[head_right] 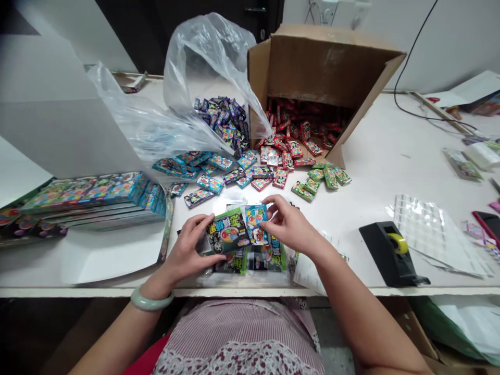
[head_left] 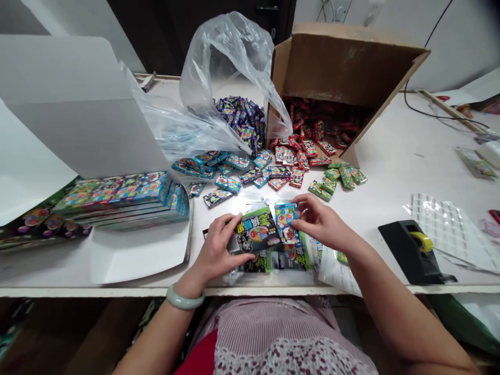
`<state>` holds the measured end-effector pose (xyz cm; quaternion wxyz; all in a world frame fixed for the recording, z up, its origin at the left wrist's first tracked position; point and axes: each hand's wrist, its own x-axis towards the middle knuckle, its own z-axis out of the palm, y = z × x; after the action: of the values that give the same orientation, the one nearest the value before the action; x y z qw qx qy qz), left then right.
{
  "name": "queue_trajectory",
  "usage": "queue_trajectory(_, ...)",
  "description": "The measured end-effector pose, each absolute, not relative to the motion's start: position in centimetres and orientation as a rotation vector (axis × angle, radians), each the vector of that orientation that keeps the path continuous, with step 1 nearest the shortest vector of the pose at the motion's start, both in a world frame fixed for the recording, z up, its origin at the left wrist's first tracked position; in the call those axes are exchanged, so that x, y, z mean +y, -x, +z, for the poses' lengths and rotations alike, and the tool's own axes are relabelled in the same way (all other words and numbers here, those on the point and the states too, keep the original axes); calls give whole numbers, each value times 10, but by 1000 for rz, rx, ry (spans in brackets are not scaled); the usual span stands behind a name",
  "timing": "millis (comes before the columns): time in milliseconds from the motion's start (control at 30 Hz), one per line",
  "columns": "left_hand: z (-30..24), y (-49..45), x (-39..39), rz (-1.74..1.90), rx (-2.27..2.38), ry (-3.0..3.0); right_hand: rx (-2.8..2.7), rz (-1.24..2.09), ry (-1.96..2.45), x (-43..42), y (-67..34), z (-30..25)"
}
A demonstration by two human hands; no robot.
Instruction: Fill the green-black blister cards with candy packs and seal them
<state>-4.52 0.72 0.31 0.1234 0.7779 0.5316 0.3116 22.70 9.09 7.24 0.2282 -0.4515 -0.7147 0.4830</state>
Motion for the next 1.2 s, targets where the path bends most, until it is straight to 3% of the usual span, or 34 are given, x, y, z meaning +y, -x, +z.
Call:
queue_trajectory(567, 12, 45, 9, 864, 1461, -2369, -2185, 1439, 1103, 95, -221, 68)
queue_trajectory(800, 4, 37, 6, 915, 1615, -2295, -2060, 1033, 1150, 83, -205, 48)
queue_trajectory(1000, 21, 21, 2, 1103, 1658, -2031, -1903, 1352, 1097, 62, -203, 51)
queue_trajectory(1200, 30, 4, -2, 1231, 1154, -1354, -1507, 1229, 1041, 53, -195, 51)
